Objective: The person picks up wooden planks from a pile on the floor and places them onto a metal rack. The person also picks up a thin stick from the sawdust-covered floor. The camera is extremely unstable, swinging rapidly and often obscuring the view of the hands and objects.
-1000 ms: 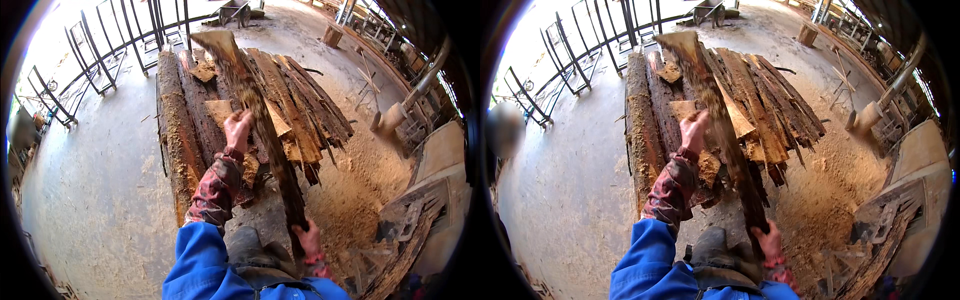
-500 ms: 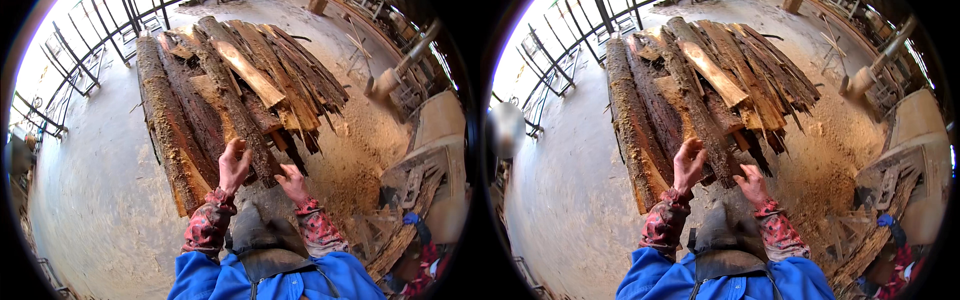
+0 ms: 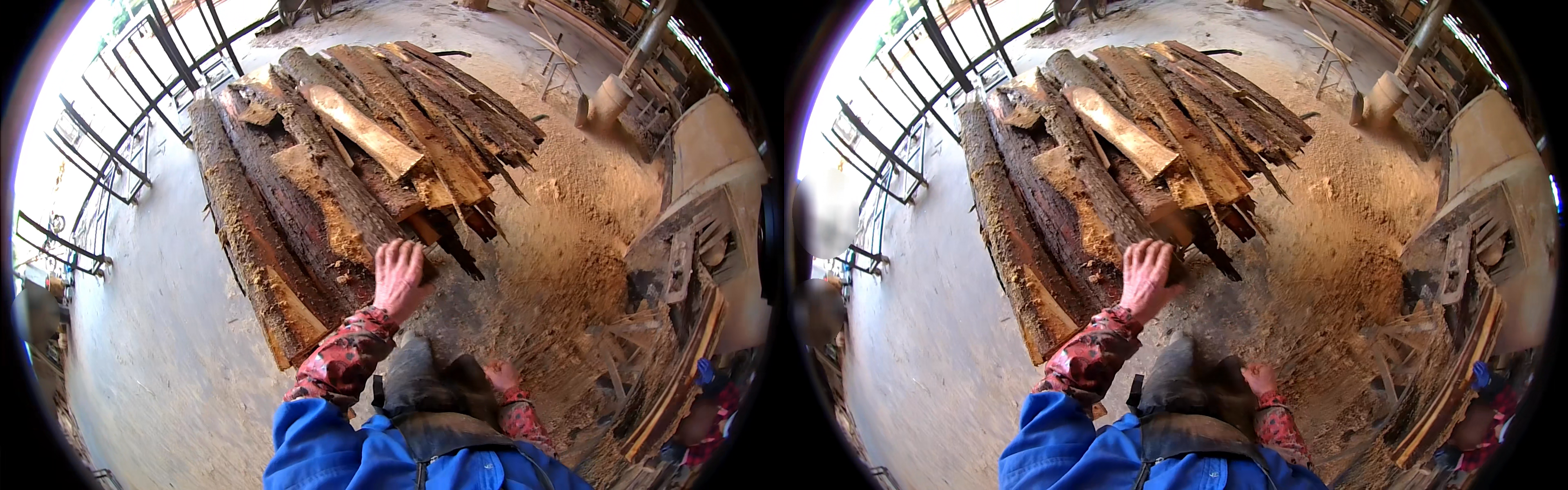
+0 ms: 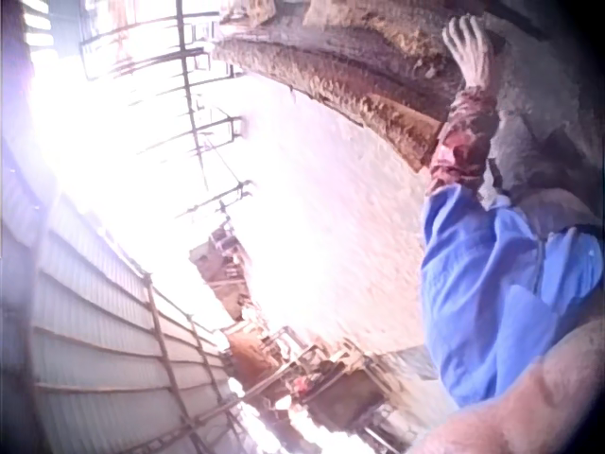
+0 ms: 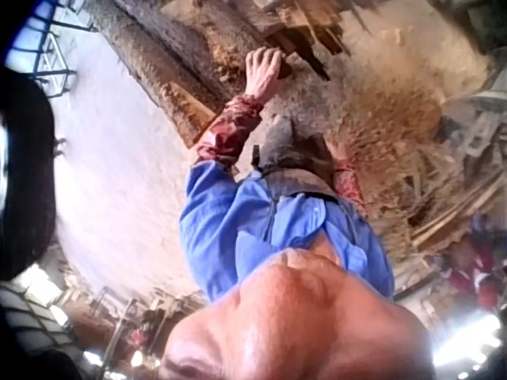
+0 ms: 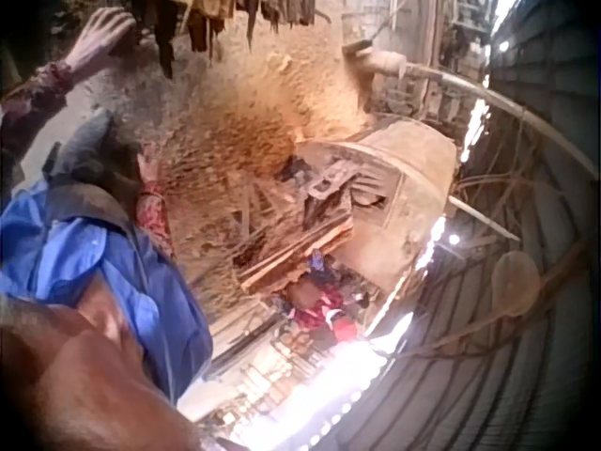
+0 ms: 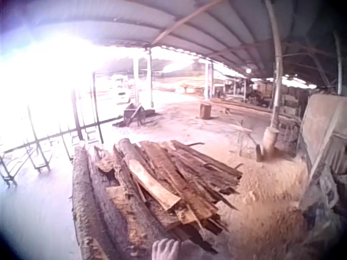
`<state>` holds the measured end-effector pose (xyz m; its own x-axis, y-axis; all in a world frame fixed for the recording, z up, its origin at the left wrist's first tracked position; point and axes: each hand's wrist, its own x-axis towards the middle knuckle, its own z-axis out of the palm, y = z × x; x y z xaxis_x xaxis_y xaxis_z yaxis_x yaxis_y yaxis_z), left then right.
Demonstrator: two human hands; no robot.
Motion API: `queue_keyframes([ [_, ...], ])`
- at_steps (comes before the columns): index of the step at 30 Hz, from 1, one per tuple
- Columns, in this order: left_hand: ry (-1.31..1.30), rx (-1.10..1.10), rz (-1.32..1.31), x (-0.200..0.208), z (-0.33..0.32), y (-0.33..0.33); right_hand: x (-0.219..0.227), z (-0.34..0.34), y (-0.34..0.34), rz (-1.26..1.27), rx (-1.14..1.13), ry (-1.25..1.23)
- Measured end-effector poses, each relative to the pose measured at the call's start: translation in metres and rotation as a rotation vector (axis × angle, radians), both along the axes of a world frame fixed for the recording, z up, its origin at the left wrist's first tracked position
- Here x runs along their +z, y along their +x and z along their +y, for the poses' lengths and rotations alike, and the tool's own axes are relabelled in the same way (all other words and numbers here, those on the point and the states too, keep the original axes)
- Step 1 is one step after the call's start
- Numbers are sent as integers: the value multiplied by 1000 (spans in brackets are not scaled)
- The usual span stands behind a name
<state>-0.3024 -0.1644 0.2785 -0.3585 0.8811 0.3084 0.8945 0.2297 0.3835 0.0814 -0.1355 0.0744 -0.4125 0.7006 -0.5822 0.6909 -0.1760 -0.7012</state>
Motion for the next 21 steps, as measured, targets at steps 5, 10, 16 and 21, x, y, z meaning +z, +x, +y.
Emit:
queue_keyframes([
  [5,66,216,39,-4,11,-27,-63,-24,48,15,-77,-26],
  [10,-28,219,129,-1,33,-22,-69,-47,79,74,-130,87],
  [16,95,291,166,-11,20,45,-43,-57,133,-83,-181,189],
  [21,130,79,-141,-129,-17,118,-42,-64,182,-88,-265,171],
])
